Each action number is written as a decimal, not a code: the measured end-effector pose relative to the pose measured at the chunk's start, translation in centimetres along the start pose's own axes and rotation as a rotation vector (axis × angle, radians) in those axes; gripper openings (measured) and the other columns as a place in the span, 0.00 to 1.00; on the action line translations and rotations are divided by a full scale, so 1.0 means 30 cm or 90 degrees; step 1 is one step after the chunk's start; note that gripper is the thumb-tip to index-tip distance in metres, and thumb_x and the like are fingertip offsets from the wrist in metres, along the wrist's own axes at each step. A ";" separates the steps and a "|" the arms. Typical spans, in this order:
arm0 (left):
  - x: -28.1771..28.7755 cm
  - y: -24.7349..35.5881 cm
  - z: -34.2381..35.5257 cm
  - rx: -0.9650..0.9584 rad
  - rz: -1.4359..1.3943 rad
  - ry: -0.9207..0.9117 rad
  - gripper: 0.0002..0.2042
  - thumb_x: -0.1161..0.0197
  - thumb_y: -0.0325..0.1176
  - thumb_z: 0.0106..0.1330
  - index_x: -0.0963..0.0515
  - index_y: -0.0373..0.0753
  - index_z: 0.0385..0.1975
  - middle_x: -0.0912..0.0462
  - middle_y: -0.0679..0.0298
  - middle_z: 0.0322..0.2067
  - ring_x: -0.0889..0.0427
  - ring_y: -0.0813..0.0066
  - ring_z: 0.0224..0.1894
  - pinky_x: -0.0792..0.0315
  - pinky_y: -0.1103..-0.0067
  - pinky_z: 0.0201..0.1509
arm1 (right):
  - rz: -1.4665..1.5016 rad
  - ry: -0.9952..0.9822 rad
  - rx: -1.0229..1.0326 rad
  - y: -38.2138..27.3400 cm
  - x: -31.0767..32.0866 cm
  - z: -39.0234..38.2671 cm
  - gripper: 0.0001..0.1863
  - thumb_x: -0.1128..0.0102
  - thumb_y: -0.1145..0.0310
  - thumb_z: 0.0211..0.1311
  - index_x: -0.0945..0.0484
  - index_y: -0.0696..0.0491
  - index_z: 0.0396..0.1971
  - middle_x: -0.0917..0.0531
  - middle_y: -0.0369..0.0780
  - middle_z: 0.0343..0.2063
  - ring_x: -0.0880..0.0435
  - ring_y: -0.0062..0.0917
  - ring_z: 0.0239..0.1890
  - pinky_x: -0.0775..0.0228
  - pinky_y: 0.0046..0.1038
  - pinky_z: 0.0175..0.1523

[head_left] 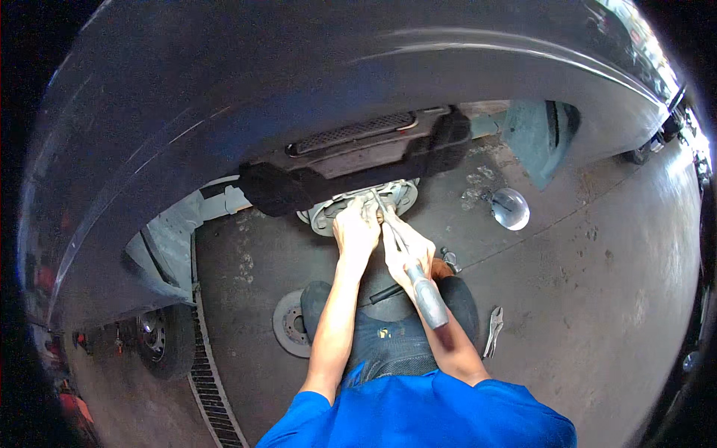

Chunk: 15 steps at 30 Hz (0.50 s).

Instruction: Repairing the rear drum brake assembly of a vehicle.

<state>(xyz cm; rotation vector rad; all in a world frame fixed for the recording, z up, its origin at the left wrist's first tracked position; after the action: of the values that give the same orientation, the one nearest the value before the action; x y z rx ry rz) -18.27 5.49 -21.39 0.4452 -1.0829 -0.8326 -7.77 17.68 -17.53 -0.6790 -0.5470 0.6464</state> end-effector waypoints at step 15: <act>0.000 0.001 -0.002 -0.061 -0.046 0.026 0.12 0.37 0.33 0.61 0.18 0.31 0.39 0.16 0.47 0.27 0.15 0.60 0.27 0.23 0.73 0.34 | 0.020 -0.057 -0.123 0.033 0.014 0.039 0.08 0.38 0.75 0.58 0.17 0.60 0.37 0.14 0.49 0.33 0.12 0.35 0.36 0.20 0.28 0.42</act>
<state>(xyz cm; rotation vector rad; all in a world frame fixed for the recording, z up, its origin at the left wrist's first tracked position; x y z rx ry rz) -18.21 5.52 -21.39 0.4209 -0.9900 -0.9319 -8.60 19.02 -17.38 -0.8449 -0.6892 0.6607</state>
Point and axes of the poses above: each hand's wrist, its own z-axis towards the middle knuckle, its own x-axis out of the back of the hand, y = z × x, the point moved 9 cm from there along z, towards the middle knuckle
